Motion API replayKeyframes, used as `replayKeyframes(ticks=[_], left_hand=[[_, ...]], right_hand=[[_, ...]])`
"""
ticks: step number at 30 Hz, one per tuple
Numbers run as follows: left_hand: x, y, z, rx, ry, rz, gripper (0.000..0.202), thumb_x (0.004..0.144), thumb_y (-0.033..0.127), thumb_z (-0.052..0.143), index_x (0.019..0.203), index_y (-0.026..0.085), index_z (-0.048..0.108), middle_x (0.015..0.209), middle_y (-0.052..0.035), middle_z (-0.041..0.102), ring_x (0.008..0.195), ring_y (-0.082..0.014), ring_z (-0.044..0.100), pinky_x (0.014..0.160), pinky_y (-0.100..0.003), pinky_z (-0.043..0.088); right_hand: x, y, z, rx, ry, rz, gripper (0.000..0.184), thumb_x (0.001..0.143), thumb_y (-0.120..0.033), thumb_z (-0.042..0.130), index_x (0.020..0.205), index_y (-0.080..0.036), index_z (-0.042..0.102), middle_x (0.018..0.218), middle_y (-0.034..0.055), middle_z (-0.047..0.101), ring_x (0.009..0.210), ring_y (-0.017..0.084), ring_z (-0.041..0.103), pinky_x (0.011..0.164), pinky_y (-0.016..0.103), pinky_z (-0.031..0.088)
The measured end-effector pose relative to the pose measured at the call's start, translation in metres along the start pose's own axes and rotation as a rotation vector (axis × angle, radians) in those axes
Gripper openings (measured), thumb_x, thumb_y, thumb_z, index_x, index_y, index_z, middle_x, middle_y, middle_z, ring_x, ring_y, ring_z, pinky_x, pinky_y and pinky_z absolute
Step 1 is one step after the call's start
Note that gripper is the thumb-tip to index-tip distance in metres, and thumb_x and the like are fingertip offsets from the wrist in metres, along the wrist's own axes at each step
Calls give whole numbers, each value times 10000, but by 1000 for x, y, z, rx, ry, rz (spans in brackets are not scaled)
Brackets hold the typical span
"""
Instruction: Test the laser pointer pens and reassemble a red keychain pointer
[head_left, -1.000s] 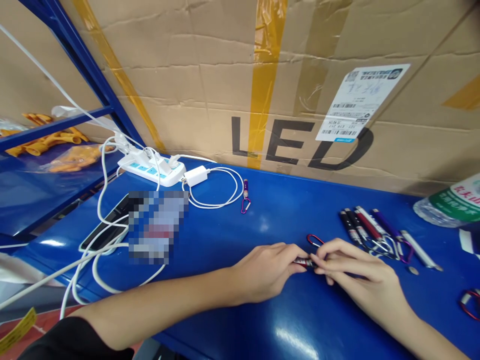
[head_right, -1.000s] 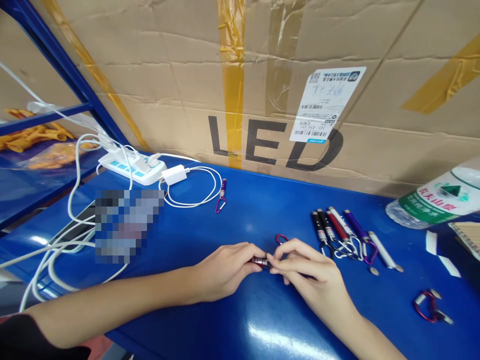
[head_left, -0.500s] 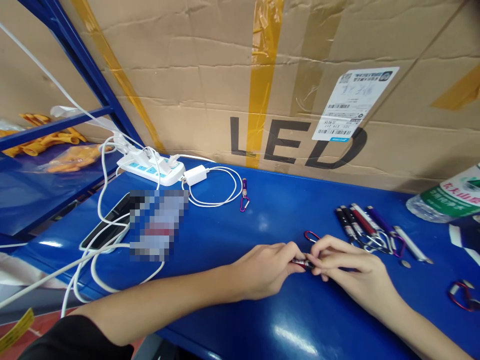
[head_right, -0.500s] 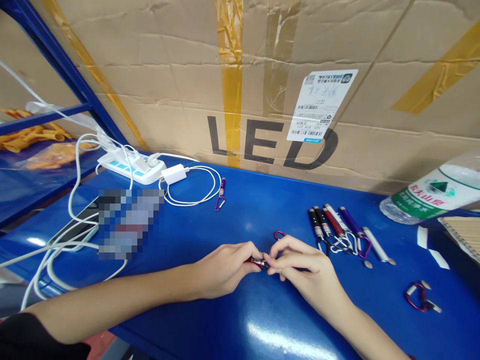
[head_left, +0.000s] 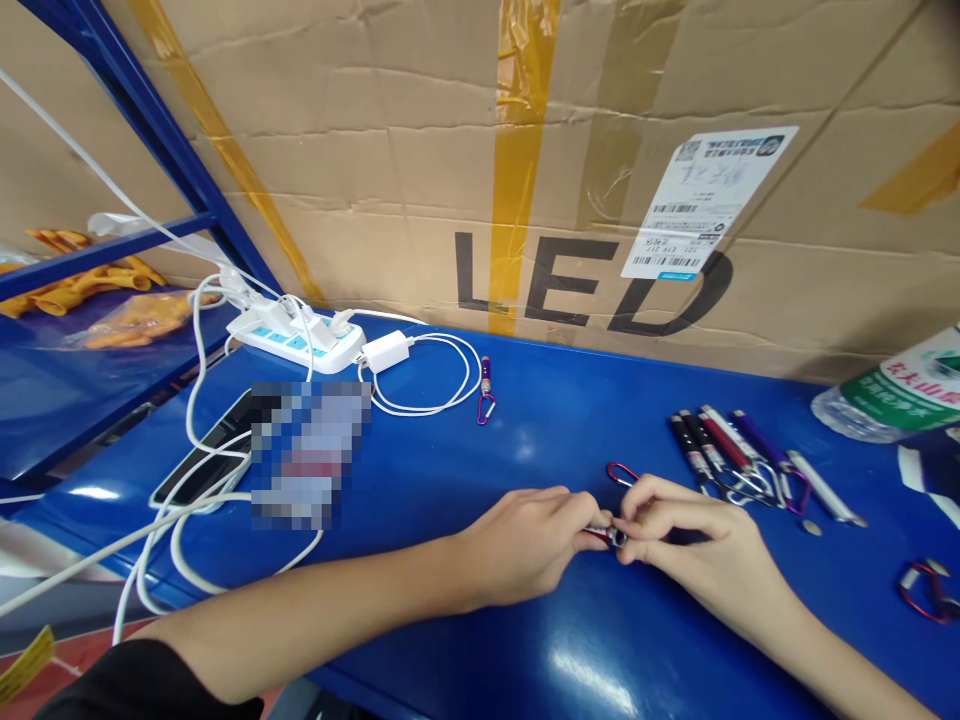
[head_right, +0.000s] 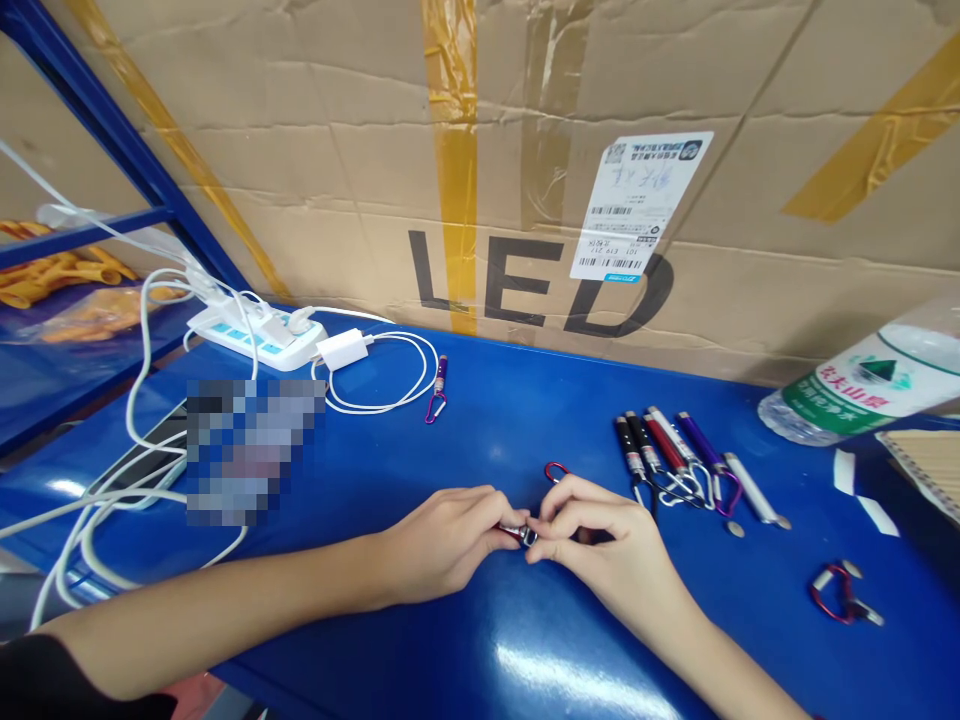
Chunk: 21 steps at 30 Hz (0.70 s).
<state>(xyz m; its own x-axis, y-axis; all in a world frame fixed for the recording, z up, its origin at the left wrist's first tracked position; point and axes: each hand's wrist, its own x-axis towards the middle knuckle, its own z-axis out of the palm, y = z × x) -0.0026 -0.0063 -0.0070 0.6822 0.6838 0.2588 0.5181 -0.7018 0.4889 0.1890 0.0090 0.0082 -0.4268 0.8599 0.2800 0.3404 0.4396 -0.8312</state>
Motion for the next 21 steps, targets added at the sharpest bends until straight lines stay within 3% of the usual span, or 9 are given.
replayKeyframes(ticks=[6, 11, 18, 21], left_hand=[[0, 0, 1, 36, 78, 7, 121, 942, 178, 413, 864, 137, 496, 802, -69, 654, 725, -175, 614, 670, -254, 495], [1, -1, 2, -13, 132, -9, 92, 935, 171, 434, 881, 145, 504, 881, -64, 669, 763, -172, 614, 711, -263, 498], [1, -1, 1, -60, 170, -16, 141, 953, 210, 402, 927, 144, 525, 892, -64, 666, 791, -164, 621, 725, -259, 508], [2, -1, 1, -58, 165, -31, 156, 956, 238, 397, 935, 155, 527, 893, -55, 666, 797, -164, 623, 733, -268, 511]], right_hand=[[2, -1, 0, -43, 12, 61, 352, 676, -502, 684, 469, -218, 681, 598, 36, 605, 506, 141, 577, 417, 238, 434], [0, 6, 2, -7, 42, 96, 314, 631, -418, 746, 443, -199, 622, 604, 13, 579, 494, 116, 528, 415, 226, 415], [-2, 13, -1, 157, -20, 257, 217, 656, -364, 739, 561, -181, 673, 741, 27, 592, 460, 83, 526, 419, 218, 463], [-1, 13, -2, 187, -30, 260, 154, 673, -340, 731, 648, -189, 716, 780, 40, 599, 465, 84, 545, 422, 218, 480]])
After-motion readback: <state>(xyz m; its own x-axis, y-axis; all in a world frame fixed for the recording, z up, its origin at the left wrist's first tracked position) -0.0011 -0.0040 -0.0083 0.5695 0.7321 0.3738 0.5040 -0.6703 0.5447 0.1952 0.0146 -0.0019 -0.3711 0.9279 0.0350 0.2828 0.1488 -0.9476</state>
